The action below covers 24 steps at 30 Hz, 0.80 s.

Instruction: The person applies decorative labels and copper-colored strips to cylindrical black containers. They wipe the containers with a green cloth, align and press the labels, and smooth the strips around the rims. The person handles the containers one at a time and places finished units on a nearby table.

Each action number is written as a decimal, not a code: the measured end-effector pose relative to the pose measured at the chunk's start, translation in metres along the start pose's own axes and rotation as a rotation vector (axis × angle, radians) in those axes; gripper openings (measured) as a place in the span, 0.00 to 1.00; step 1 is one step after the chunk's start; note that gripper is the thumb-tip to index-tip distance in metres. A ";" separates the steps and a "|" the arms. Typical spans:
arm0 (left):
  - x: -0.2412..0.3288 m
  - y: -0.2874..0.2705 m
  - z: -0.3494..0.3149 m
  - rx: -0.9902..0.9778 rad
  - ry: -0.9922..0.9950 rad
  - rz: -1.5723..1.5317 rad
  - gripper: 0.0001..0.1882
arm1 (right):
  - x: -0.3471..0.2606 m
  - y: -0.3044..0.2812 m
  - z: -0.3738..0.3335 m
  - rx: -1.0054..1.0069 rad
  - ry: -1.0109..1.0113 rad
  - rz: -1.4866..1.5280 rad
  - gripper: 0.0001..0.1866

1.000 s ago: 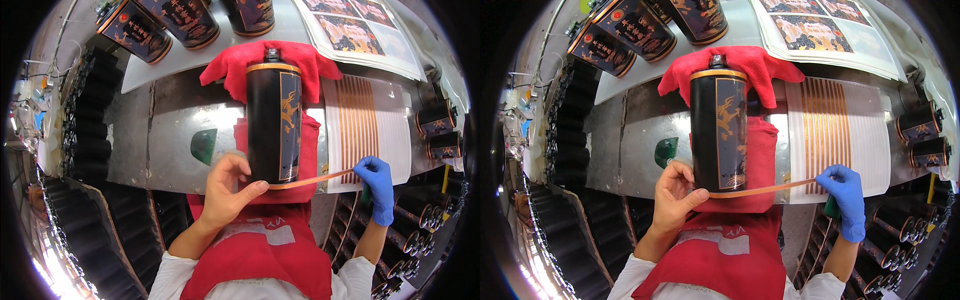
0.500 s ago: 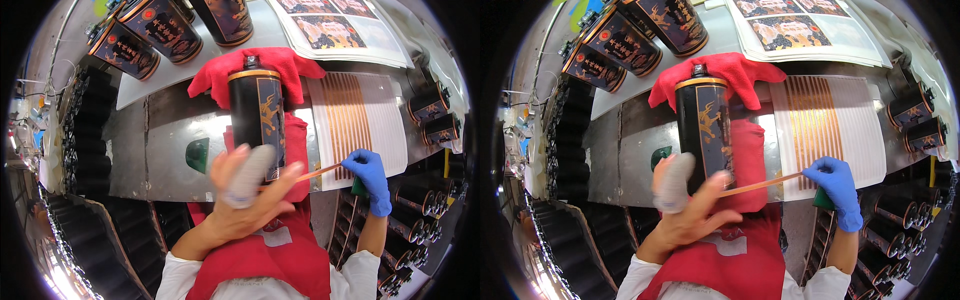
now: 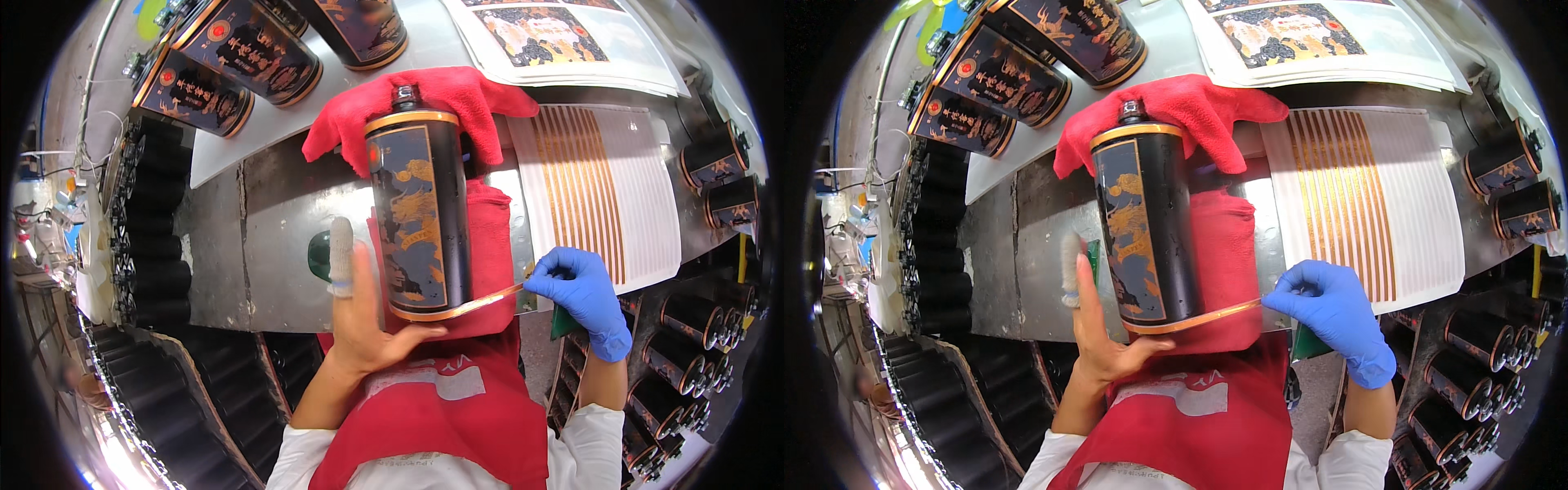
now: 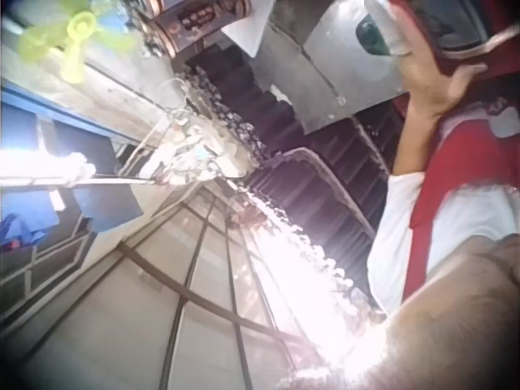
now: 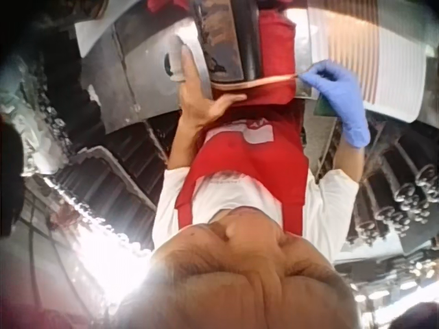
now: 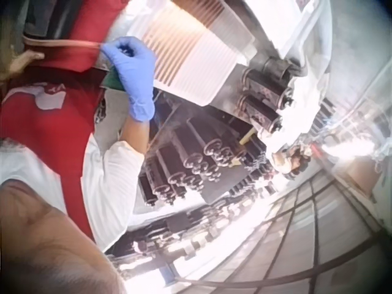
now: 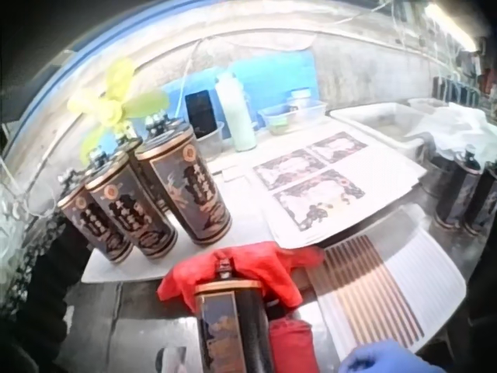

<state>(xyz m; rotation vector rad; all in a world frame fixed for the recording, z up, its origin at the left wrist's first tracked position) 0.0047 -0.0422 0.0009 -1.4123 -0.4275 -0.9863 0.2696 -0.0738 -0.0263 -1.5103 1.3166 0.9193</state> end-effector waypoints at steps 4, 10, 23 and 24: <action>0.047 0.011 0.022 -0.045 0.214 0.378 0.43 | 0.003 -0.002 -0.002 0.006 0.033 0.018 0.08; 0.005 0.014 0.019 -0.039 0.171 0.028 0.50 | -0.011 0.010 -0.007 -0.054 0.058 0.118 0.07; 0.032 0.014 0.028 -0.073 0.194 0.332 0.35 | -0.031 0.032 -0.006 -0.118 -0.006 0.134 0.06; 0.030 0.014 0.028 -0.071 0.188 0.307 0.35 | -0.033 0.031 -0.006 -0.126 -0.026 0.127 0.06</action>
Point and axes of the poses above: each hand's wrist, its own z-axis towards the middle knuckle, its own y-axis out of the palm, x = y × z, the point moved 4 cm from there along z, towards the middle knuckle, and after that the axes turned 14 degrees about -y, right-handed, at the moved point
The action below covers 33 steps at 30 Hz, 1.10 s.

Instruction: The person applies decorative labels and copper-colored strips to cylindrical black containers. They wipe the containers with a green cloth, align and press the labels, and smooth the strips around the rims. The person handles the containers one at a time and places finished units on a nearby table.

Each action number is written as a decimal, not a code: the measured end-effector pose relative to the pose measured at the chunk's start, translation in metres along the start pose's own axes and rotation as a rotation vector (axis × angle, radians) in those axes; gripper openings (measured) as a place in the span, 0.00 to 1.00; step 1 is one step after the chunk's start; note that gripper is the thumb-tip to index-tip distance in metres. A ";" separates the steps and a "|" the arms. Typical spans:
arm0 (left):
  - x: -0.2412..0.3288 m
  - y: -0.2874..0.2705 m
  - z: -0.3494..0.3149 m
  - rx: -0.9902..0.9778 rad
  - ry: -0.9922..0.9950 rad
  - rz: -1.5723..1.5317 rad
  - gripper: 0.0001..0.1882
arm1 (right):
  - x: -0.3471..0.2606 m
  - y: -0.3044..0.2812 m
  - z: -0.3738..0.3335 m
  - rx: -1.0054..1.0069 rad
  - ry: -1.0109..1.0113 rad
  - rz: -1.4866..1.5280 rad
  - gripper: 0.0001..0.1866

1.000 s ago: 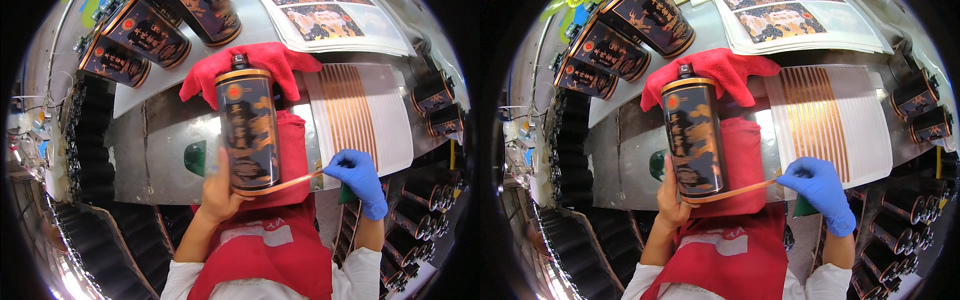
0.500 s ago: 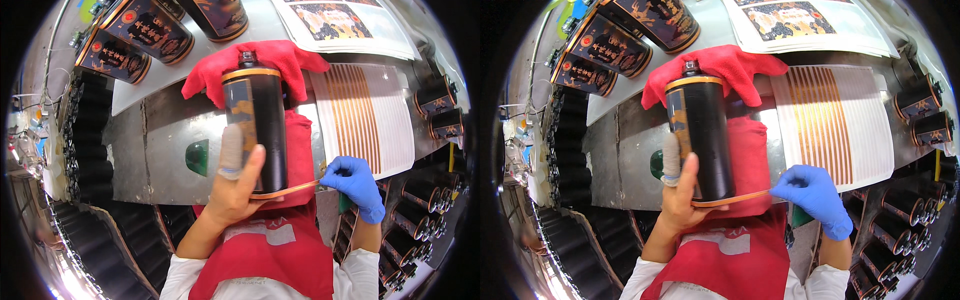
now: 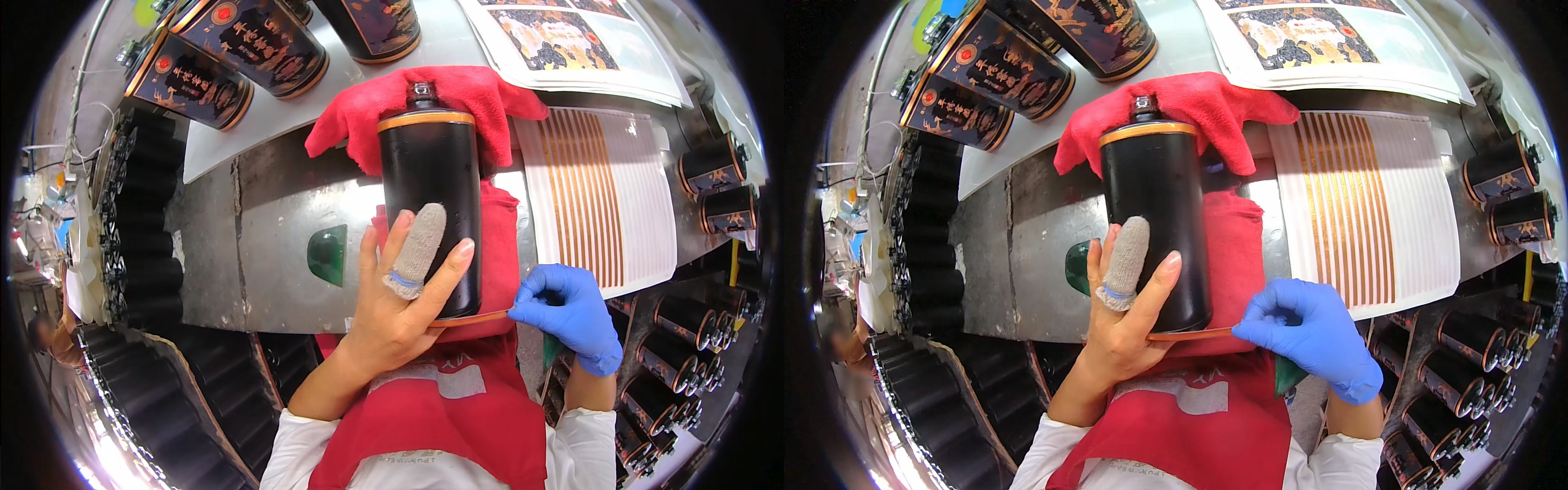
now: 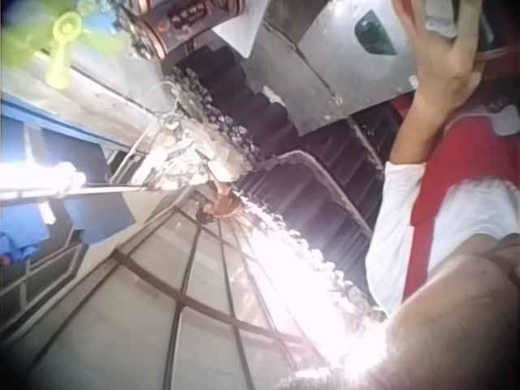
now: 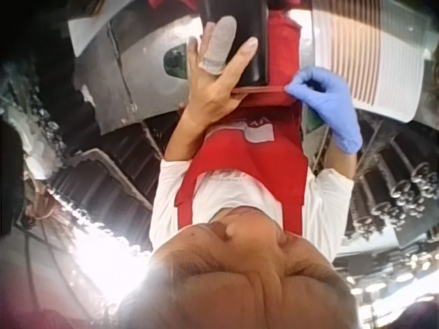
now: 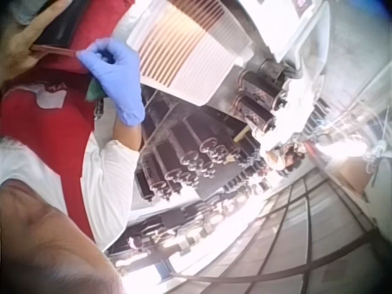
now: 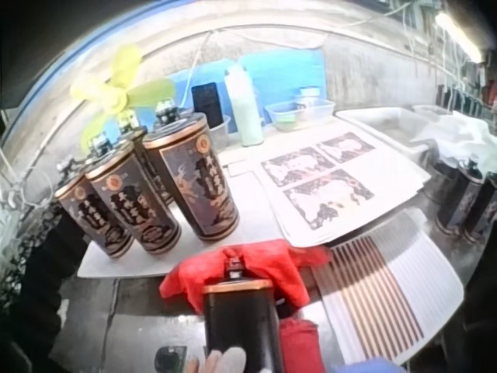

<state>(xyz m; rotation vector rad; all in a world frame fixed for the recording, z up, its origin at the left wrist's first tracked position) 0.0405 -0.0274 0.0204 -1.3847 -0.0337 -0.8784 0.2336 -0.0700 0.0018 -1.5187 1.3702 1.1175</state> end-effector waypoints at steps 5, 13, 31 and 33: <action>-0.012 0.002 -0.004 0.108 -0.002 -0.254 0.38 | 0.002 0.012 0.008 -0.008 0.083 0.006 0.07; -0.039 0.012 -0.029 -0.112 -0.164 -0.545 0.54 | -0.007 0.037 0.009 -0.034 -0.136 -0.008 0.09; -0.012 0.006 -0.008 -0.016 -0.024 -0.196 0.52 | -0.006 0.031 0.009 -0.061 -0.017 0.040 0.06; -0.022 0.011 -0.020 -0.059 -0.112 -0.298 0.54 | -0.002 0.029 0.009 -0.027 -0.004 0.023 0.06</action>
Point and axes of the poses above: each hand's wrist, its own z-axis towards the middle knuckle, its own y-axis out of the palm, x = y × z, the point moved 4 cm from there along z, towards the middle knuckle, and after that the axes turned 14 degrees about -y, right-handed, at the moved point
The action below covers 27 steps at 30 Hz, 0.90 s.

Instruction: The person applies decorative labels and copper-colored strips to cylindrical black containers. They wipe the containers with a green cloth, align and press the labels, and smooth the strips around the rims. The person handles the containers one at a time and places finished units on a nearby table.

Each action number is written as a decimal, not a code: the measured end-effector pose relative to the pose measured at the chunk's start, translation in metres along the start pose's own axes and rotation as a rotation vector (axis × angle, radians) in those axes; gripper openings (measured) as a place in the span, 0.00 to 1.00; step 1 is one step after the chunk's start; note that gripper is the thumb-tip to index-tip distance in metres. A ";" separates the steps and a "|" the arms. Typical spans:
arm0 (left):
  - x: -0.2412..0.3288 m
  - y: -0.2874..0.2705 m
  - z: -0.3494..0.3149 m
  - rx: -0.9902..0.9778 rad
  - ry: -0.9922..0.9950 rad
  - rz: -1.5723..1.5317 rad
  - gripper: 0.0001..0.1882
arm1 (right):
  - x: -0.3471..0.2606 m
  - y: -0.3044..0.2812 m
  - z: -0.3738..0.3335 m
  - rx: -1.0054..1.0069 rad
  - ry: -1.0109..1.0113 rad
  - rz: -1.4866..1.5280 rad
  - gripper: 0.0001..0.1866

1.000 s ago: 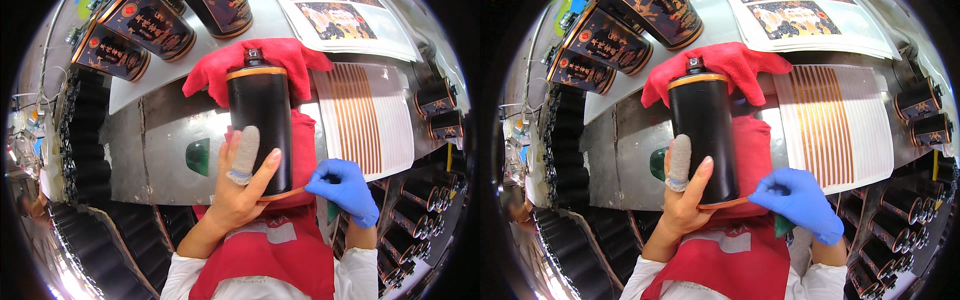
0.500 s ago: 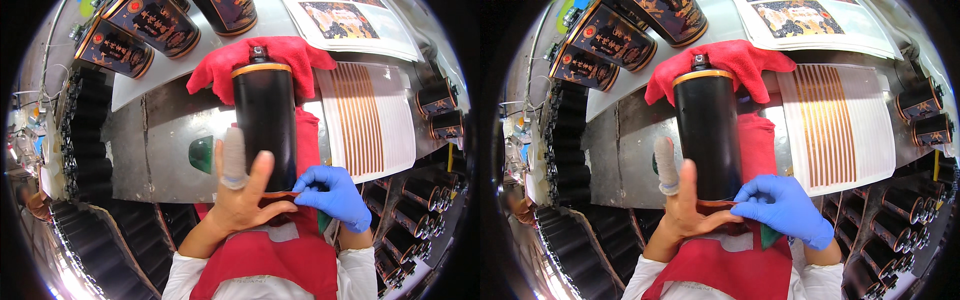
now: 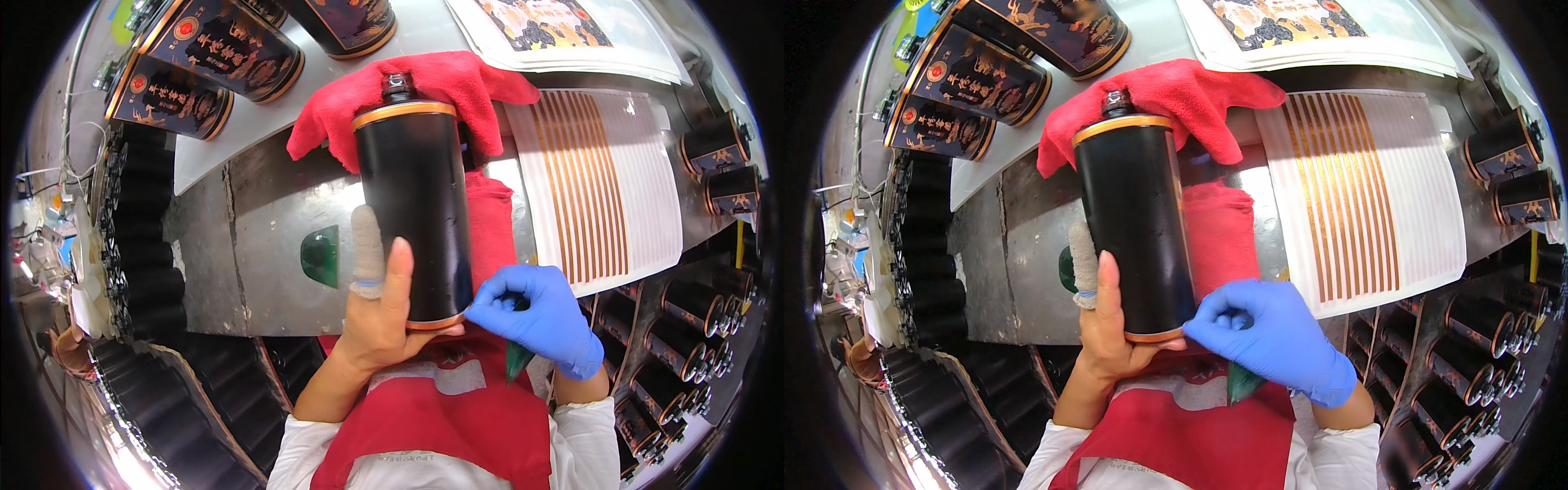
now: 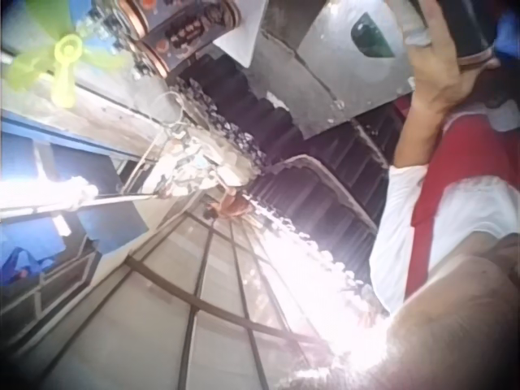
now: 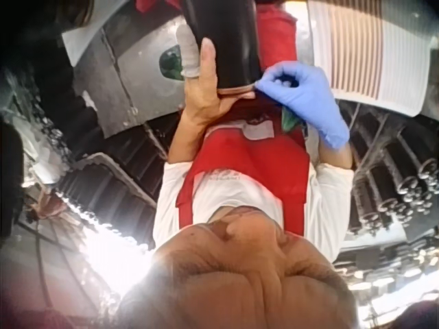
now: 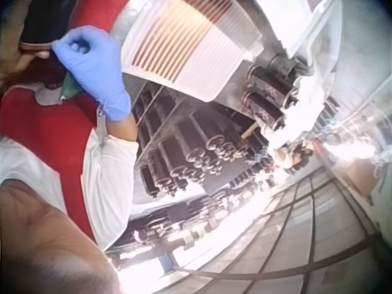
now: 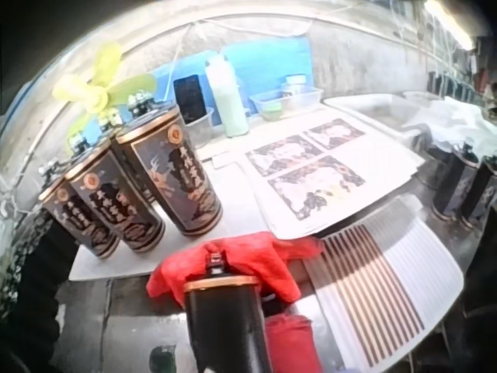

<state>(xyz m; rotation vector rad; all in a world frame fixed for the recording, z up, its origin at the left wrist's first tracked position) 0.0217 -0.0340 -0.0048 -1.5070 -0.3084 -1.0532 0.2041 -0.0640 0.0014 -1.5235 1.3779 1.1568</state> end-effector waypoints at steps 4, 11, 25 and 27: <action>-0.024 0.005 -0.006 -0.035 -0.020 -0.296 0.59 | 0.012 -0.010 -0.004 0.094 0.047 0.032 0.07; -0.004 -0.001 -0.001 -0.254 -0.263 -1.188 0.51 | 0.019 -0.011 -0.006 0.144 0.088 0.150 0.08; 0.008 0.001 0.004 -0.258 -0.222 -1.192 0.50 | 0.013 0.005 -0.004 0.054 0.076 0.159 0.08; 0.011 0.001 0.003 -0.258 -0.255 -1.221 0.50 | 0.014 0.002 -0.004 0.066 0.081 0.171 0.08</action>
Point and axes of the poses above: each hand's wrist, its own z-axis towards the middle knuckle, its own y-axis out of the palm, x = y × z, the point moved 4 cm from there along z, towards the middle knuckle, and after that the axes turned 14 degrees about -y, right-handed, at the moved point
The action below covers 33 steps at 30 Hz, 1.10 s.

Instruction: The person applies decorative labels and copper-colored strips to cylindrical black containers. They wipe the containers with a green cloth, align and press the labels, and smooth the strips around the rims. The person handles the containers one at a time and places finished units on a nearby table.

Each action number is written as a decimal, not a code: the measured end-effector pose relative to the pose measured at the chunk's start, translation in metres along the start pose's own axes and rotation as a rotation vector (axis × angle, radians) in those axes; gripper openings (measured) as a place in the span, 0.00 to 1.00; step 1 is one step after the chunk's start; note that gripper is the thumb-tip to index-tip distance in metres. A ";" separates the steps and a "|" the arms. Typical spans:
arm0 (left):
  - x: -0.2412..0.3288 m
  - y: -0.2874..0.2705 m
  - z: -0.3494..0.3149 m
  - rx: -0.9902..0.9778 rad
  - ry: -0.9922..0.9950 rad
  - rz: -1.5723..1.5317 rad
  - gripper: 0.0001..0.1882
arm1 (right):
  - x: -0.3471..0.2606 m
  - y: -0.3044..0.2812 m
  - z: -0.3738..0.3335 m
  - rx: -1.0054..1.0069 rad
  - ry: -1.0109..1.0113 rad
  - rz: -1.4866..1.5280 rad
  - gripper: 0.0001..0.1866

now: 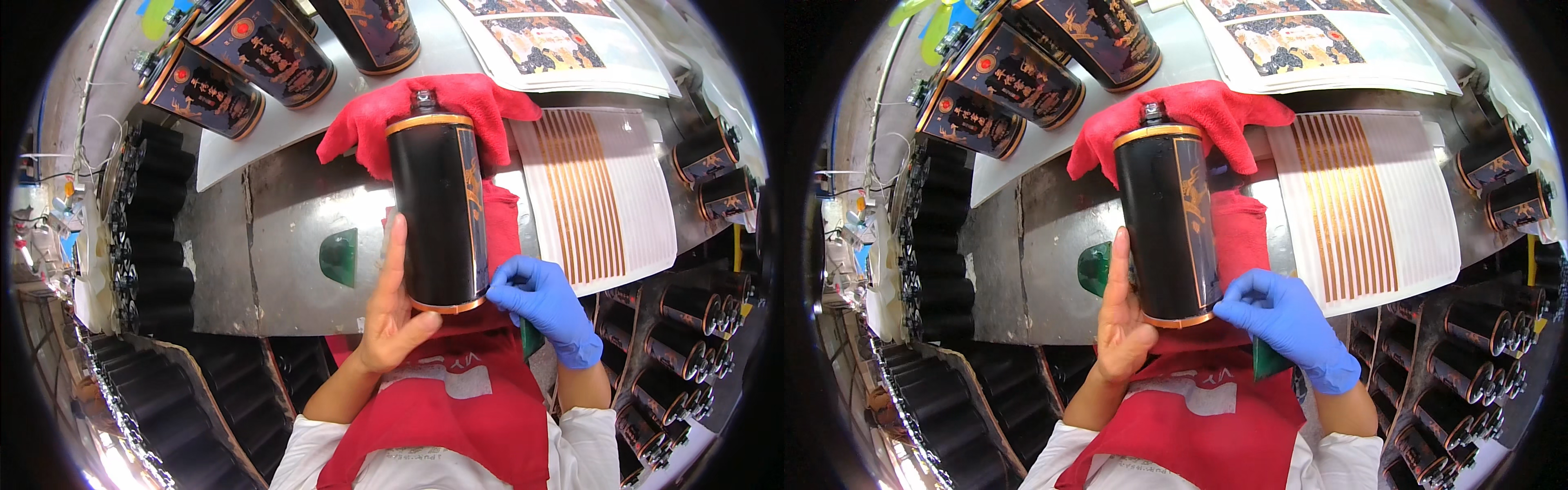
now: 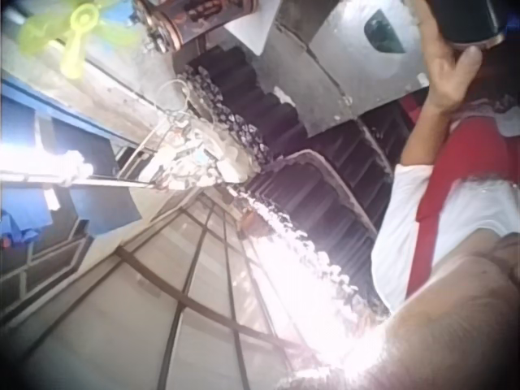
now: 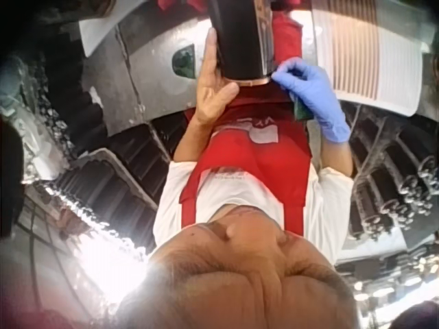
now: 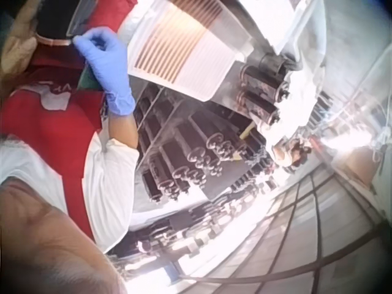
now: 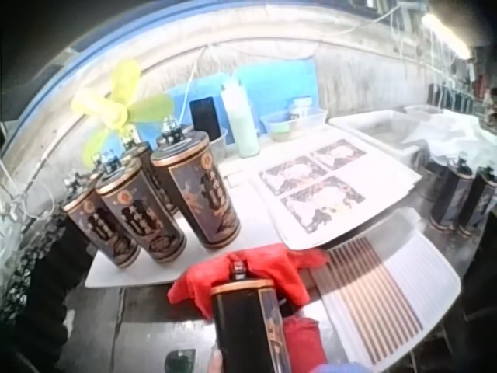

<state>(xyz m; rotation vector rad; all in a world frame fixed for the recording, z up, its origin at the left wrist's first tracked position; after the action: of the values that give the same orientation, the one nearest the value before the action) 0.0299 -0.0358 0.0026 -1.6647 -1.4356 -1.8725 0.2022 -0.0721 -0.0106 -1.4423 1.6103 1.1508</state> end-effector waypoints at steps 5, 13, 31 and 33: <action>-0.001 0.006 0.001 0.062 -0.030 0.234 0.50 | 0.027 -0.030 0.013 0.235 -0.051 0.474 0.17; 0.004 0.007 -0.001 0.042 0.023 0.386 0.52 | 0.015 -0.052 -0.021 0.304 -0.096 0.595 0.23; 0.015 0.006 -0.004 0.280 0.120 0.908 0.56 | -0.004 0.002 -0.047 0.424 -0.431 -0.372 0.16; 0.026 0.023 -0.001 0.243 0.221 1.110 0.54 | 0.007 -0.014 -0.053 0.542 -0.459 -0.391 0.16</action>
<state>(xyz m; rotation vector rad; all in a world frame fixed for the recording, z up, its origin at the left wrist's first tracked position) 0.0380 -0.0370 0.0364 -1.5450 -0.4088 -1.1193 0.2189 -0.1235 0.0002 -0.9845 1.1308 0.6782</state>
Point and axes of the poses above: each hand's wrist, its own z-axis towards the middle knuckle, its own y-axis out of the palm, x = y × z, the point moved 4 cm from there along z, towards the middle knuckle, and after that the axes turned 14 degrees about -y, right-handed, at the moved point
